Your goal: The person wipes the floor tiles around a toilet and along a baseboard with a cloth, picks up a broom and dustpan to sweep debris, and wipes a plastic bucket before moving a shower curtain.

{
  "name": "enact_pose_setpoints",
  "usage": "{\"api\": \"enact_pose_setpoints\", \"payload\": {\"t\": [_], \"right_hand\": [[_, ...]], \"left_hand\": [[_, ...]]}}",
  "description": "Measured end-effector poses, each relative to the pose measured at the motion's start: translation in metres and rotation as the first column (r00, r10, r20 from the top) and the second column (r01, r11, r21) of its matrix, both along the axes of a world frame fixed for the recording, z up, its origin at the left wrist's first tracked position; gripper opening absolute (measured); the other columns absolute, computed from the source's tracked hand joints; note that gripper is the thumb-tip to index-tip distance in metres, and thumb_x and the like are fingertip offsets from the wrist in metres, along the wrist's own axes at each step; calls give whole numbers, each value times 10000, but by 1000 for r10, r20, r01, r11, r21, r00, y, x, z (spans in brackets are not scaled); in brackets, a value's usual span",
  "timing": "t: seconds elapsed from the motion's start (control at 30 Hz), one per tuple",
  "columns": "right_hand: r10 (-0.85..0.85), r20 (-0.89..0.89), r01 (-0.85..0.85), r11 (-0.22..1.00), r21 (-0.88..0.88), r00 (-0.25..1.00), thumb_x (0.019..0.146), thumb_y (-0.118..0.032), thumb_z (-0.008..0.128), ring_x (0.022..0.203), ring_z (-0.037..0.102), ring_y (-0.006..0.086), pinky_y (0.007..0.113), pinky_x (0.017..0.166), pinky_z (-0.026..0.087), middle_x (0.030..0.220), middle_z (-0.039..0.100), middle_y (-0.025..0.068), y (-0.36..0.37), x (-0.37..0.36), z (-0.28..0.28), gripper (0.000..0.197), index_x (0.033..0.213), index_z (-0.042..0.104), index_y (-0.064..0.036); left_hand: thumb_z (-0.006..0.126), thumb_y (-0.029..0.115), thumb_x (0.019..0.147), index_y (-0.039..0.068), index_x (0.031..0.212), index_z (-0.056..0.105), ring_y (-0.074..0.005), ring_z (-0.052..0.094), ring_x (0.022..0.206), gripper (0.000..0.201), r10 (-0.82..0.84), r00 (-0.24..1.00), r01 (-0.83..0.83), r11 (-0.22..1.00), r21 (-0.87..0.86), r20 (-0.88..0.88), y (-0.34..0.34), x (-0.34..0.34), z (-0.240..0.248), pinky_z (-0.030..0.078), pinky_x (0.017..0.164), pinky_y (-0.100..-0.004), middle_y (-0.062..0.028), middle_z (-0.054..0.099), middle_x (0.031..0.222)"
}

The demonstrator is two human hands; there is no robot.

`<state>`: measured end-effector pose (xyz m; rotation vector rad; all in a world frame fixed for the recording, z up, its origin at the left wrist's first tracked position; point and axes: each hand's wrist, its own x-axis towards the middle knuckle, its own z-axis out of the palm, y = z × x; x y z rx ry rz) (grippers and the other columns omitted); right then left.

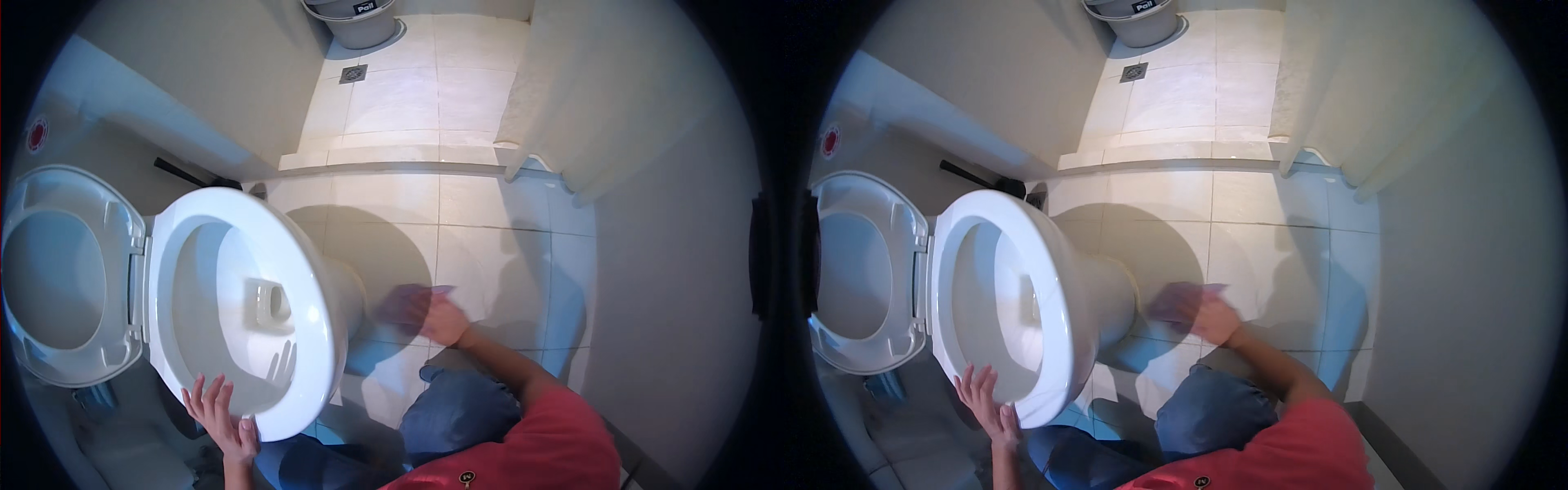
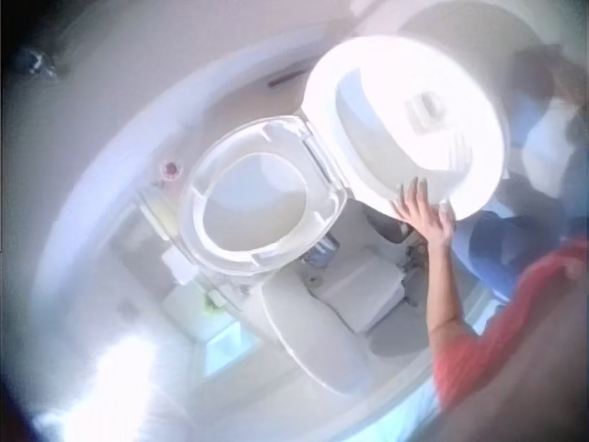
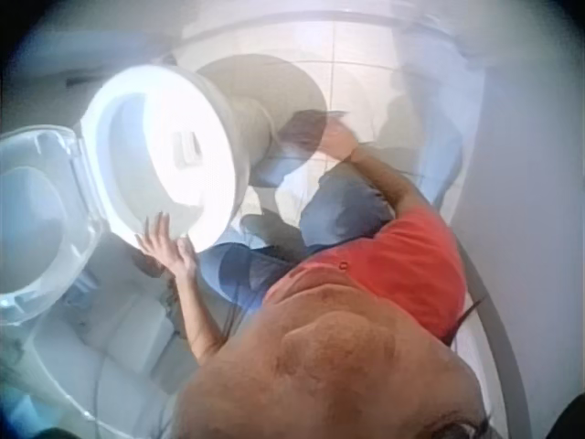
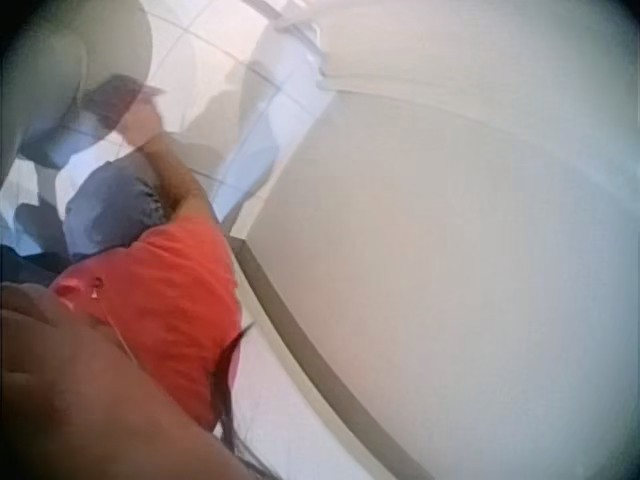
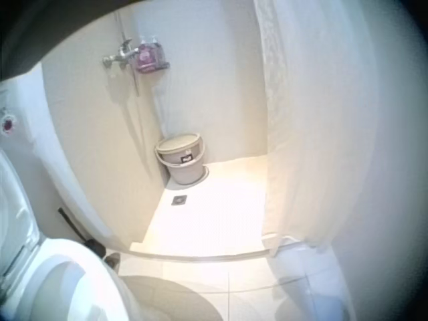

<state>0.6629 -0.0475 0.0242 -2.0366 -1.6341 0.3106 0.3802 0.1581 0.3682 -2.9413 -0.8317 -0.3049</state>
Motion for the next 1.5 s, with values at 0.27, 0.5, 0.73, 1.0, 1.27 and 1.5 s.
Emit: {"api": "enact_pose_setpoints", "payload": {"t": [0.27,0.5,0.73,1.0,1.27,1.5], "right_hand": [[-879,456,987,80,-140,136,911,-351,425,1335,268,366,535,1083,156,1421,341,187,-249,76,-24,541,1380,357,-91],[-940,262,778,-330,-534,-219,845,-480,478,1349,36,513,604,1071,53,1460,86,326,-198,-96,-38,853,1452,82,-30],[-946,304,984,62,-166,111,887,-440,454,1359,142,440,543,1102,76,1450,241,258,-238,92,-28,696,1449,205,-112],[-899,324,887,-383,-256,-295,900,-436,426,1375,98,428,557,1092,92,1469,191,251,-230,-72,-42,706,1448,172,-70],[-941,306,955,50,-294,144,845,-530,478,1378,78,430,553,1094,82,1481,154,249,-217,-9,-25,794,1456,191,-110],[-957,273,964,19,-266,94,828,-638,437,1383,65,420,523,1109,27,1493,127,242,-205,150,-20,843,1457,199,-130]], "left_hand": [[388,387,838,8,1112,576,-374,382,1253,504,-149,981,146,989,28,122,-1,23,-13,97,1091,-531,-143,573,1172],[317,442,920,4,1158,582,-335,426,1239,564,-180,981,170,977,129,73,5,2,-24,119,1092,-503,-124,587,1190],[281,455,938,51,1192,556,-273,405,1266,551,-238,971,239,959,152,-25,8,8,-15,131,1097,-466,-77,565,1233],[235,468,941,46,1189,556,-279,415,1250,586,-218,973,228,956,184,-73,15,-1,-11,147,1091,-459,-80,569,1217],[261,469,923,-8,1206,523,-334,395,1259,613,-231,969,237,969,71,-82,9,14,-8,169,1083,-489,-152,543,1235],[310,451,892,0,1222,506,-331,408,1265,593,-211,967,216,976,19,-140,18,4,-7,174,1084,-493,-167,527,1263]]}}
